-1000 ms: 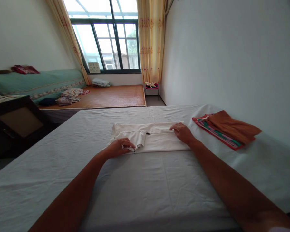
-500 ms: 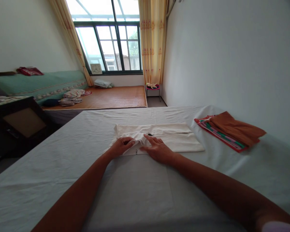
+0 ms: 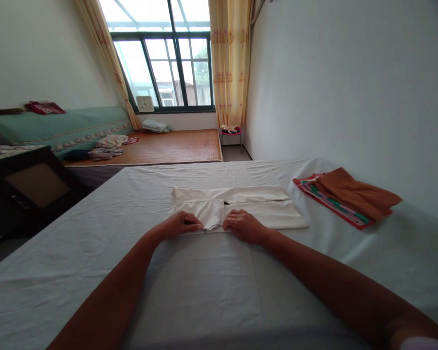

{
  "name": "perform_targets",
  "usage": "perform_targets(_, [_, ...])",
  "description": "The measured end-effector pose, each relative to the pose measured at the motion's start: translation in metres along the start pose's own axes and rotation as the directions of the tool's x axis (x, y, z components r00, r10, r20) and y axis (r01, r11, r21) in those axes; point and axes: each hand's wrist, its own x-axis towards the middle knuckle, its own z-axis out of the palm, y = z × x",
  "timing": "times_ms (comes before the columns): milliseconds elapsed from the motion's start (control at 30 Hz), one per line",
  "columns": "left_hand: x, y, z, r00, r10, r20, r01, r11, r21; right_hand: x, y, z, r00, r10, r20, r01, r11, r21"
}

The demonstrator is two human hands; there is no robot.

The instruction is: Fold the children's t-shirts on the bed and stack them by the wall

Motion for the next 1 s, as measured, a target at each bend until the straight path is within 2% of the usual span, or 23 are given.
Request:
perform_targets(33, [0.001,0.0,0.0,0.999,-0.025,-0.036,0.025,1.0,-0.011,0.0,0.0,0.001,0.999,0.024,-0.035,-0.024,1.0,0.02])
perform_targets(100, [0.005,-0.001,0.003,0.978,-0.062,-0.199,0.056,0.998,-0.032,0.0,0.0,0.003,0.992,0.057,-0.116,-0.053,0.998,0.041])
perform_targets(167, [0.011,-0.004,0.008,0.935,-0.025,-0.354,0.03,1.0,0.007,0.001,0.0,0.005,0.991,0.036,-0.126,-0.032,0.999,0.033])
perform_targets(200, [0.013,-0.007,0.011,0.922,0.016,-0.387,0.011,0.998,0.065,0.001,0.0,0.007,0.995,0.01,-0.102,-0.008,1.0,0.024])
perform_targets(300, [0.017,-0.018,0.022,0.947,0.076,-0.311,0.026,0.95,0.31,0.002,0.0,0.008,0.998,-0.048,-0.031,0.048,0.998,0.026])
perform_targets(400, [0.017,-0.026,0.031,0.975,0.015,-0.221,0.094,0.876,0.472,0.004,0.0,0.004,0.999,-0.029,-0.025,0.029,0.999,0.031])
perform_targets(500, [0.017,-0.031,0.033,0.97,-0.029,-0.24,0.154,0.84,0.52,0.002,0.012,0.001,0.995,0.051,-0.083,-0.056,0.997,-0.059])
perform_targets(567, [0.017,-0.032,0.032,0.957,-0.067,-0.283,0.214,0.821,0.529,-0.003,0.031,0.0,0.98,0.152,-0.129,-0.17,0.974,-0.148])
perform_targets(633, [0.017,-0.034,0.028,0.943,-0.122,-0.311,0.278,0.802,0.528,-0.014,0.055,-0.001,0.941,0.309,-0.141,-0.334,0.917,-0.22])
perform_targets(700, [0.016,-0.037,0.025,0.933,-0.169,-0.319,0.322,0.787,0.526,-0.027,0.081,-0.005,0.865,0.491,-0.107,-0.501,0.825,-0.261])
perform_targets(767, [0.015,-0.039,0.024,0.927,-0.193,-0.32,0.344,0.776,0.528,-0.041,0.104,-0.011,0.781,0.623,-0.045,-0.608,0.742,-0.282])
perform_targets(867, [0.013,-0.039,0.024,0.925,-0.204,-0.32,0.355,0.761,0.543,-0.058,0.127,-0.022,0.696,0.718,0.012,-0.685,0.668,-0.29])
perform_targets(933, [0.013,-0.037,0.025,0.922,-0.213,-0.323,0.367,0.749,0.552,-0.069,0.137,-0.029,0.652,0.758,-0.008,-0.727,0.623,-0.289])
perform_targets(1000, [0.012,-0.035,0.025,0.919,-0.221,-0.328,0.377,0.738,0.56,-0.08,0.144,-0.035,0.632,0.773,-0.056,-0.753,0.594,-0.284])
